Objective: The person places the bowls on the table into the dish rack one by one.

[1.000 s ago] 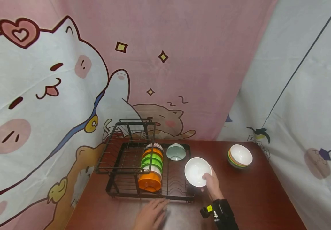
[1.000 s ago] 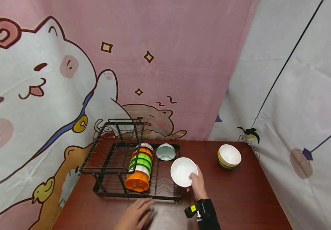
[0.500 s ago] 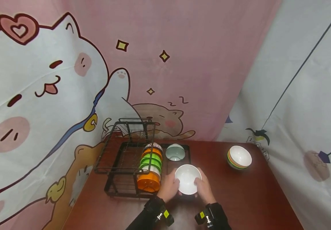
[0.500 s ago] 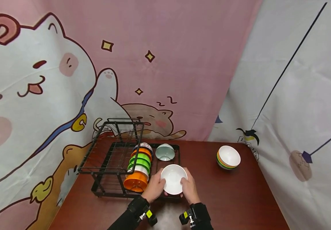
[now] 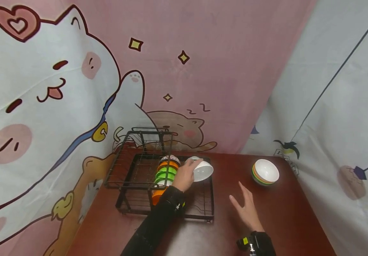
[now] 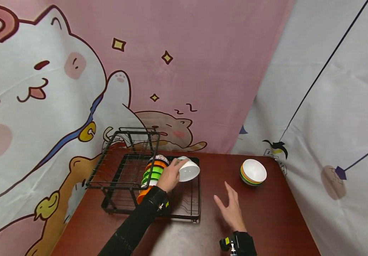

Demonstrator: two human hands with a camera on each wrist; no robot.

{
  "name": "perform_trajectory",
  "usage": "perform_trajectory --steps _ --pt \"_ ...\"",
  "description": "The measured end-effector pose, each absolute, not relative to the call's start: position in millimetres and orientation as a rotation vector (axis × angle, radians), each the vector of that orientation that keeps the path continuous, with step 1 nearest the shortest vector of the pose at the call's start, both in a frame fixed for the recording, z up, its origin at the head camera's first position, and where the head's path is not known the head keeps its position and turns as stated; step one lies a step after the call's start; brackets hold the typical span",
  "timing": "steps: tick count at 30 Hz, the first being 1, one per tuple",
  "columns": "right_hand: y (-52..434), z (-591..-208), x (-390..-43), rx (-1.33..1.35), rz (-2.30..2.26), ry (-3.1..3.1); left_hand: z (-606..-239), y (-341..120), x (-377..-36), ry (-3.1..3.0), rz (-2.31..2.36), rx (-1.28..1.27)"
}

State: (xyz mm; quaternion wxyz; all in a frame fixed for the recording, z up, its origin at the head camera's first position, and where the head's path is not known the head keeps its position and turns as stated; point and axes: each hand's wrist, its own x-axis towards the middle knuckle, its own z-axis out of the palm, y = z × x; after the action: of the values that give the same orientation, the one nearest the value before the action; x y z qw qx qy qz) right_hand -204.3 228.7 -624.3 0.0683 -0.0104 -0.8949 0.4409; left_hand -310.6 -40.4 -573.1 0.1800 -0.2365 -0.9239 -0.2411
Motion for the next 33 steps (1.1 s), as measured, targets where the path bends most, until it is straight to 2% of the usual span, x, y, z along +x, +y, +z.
perform_trajectory --steps 6,12,24,33 --pt "290 -661 -186 -0.271 0.744 -2.946 -578 -41 -336 -2.581 -0.257 -0.737" --pt "319 -685 -164 -0.463 0.713 -3.082 -582 -35 -343 -2.622 -0.067 -0.773" --pt "334 -693 -157 -0.407 0.650 -3.066 -609 -38 -352 -2.531 -0.084 -0.831" --pt "331 -694 -159 -0.401 0.624 -3.105 -613 -36 -350 -2.614 -0.245 -0.587"
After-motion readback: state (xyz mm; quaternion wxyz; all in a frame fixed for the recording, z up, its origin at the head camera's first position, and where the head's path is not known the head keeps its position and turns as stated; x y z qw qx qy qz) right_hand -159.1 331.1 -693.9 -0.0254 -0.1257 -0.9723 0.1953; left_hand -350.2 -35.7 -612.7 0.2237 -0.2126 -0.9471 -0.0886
